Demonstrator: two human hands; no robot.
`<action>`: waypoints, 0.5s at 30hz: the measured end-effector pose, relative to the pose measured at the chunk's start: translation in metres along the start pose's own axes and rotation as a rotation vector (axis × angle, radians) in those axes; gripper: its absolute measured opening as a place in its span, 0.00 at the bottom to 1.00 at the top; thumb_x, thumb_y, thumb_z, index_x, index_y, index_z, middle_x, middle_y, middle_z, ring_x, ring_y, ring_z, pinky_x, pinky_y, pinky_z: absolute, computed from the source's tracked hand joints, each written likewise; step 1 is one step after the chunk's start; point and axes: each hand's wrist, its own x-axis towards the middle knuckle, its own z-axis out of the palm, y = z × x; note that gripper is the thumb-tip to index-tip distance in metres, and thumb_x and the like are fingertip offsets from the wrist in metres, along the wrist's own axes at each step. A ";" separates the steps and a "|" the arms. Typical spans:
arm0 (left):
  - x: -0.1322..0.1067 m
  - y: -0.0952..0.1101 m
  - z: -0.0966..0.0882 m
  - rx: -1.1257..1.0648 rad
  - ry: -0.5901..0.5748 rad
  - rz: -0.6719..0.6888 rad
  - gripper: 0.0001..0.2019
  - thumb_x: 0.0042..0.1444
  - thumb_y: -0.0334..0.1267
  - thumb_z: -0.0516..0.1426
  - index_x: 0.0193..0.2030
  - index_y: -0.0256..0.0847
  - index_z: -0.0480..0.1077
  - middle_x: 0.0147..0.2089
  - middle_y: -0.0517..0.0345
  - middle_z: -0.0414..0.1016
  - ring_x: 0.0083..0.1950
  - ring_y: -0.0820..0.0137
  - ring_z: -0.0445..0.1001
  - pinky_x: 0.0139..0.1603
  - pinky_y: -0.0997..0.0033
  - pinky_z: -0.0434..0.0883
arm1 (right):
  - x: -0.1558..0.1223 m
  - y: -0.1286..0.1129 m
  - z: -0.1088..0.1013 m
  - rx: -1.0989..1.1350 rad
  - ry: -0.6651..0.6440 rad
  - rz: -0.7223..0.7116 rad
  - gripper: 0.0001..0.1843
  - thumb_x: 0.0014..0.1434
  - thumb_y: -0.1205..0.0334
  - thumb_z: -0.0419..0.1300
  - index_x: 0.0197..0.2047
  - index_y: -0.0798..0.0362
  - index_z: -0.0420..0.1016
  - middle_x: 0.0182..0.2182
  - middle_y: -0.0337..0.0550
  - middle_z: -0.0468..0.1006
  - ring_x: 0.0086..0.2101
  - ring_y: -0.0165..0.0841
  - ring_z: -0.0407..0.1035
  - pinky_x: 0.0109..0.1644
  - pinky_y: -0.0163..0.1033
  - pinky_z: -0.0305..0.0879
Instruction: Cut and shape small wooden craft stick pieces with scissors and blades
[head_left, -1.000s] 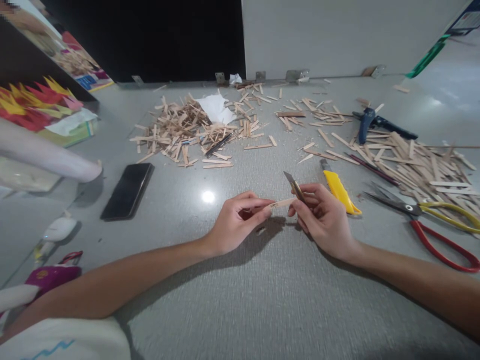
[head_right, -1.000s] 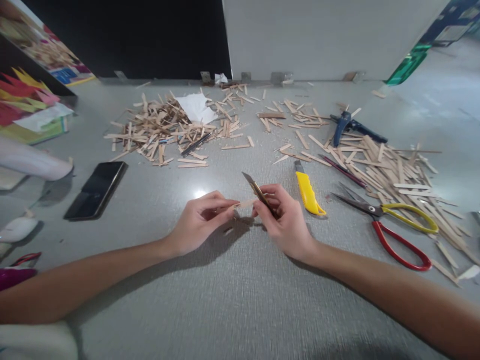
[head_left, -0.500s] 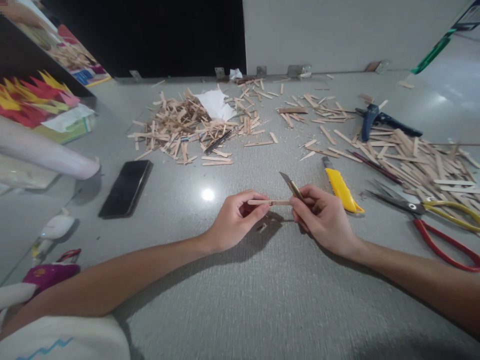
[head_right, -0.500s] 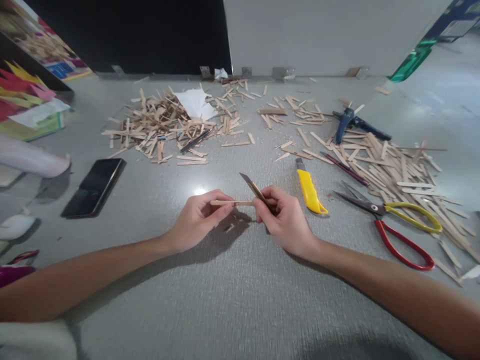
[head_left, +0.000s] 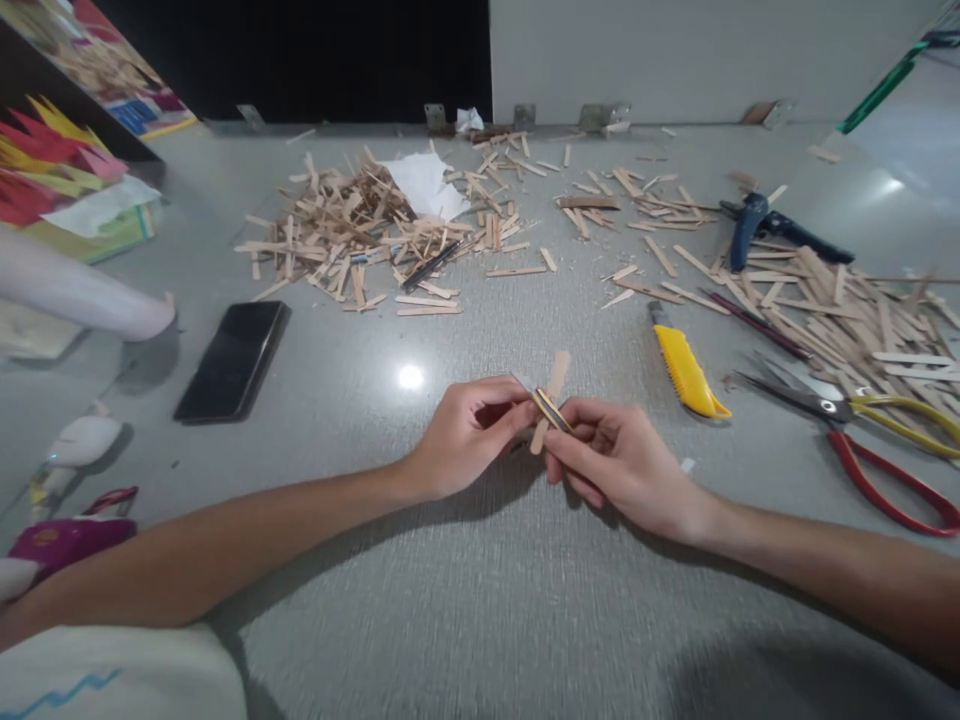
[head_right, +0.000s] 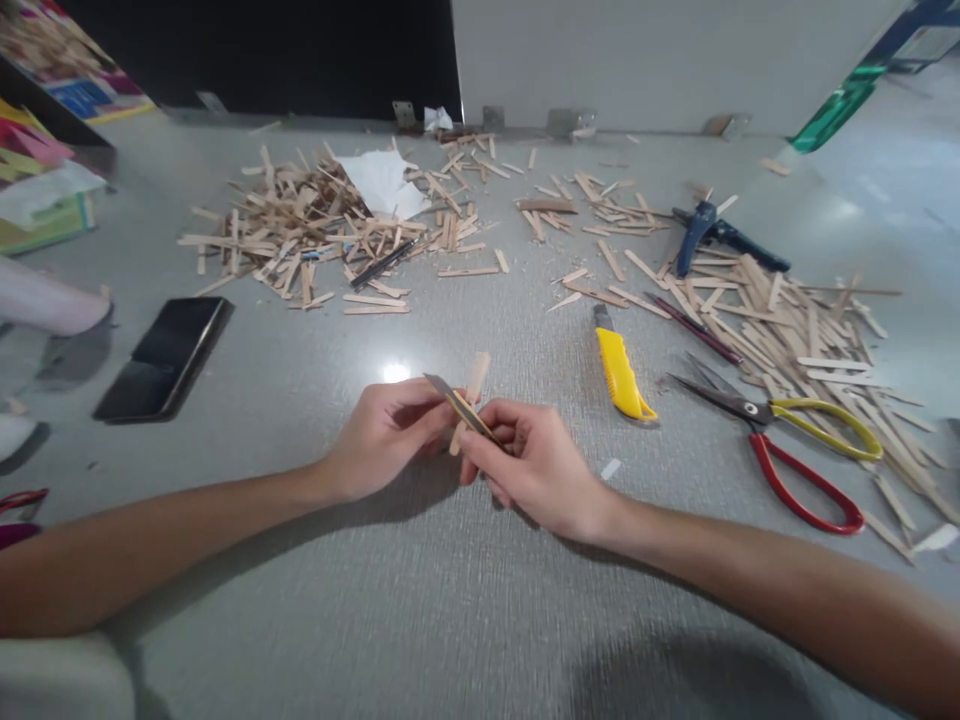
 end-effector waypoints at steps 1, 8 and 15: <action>0.000 0.001 0.000 0.012 -0.017 0.005 0.19 0.68 0.51 0.64 0.32 0.38 0.80 0.28 0.61 0.70 0.27 0.76 0.66 0.26 0.76 0.64 | 0.000 0.000 0.001 0.011 0.008 0.003 0.19 0.66 0.45 0.68 0.37 0.53 0.75 0.24 0.36 0.78 0.17 0.22 0.59 0.17 0.30 0.54; -0.002 0.001 0.001 -0.115 -0.094 -0.160 0.13 0.65 0.46 0.66 0.45 0.37 0.82 0.28 0.60 0.76 0.26 0.74 0.72 0.27 0.76 0.73 | 0.001 0.005 -0.003 0.019 0.059 -0.026 0.23 0.66 0.40 0.68 0.36 0.52 0.75 0.24 0.36 0.78 0.16 0.22 0.59 0.17 0.30 0.58; -0.001 0.000 0.000 -0.096 -0.001 -0.163 0.11 0.65 0.39 0.65 0.50 0.35 0.78 0.30 0.61 0.76 0.23 0.78 0.72 0.20 0.80 0.68 | 0.005 0.004 -0.020 -0.224 0.339 -0.218 0.13 0.71 0.51 0.64 0.51 0.50 0.72 0.27 0.35 0.78 0.20 0.27 0.66 0.20 0.32 0.63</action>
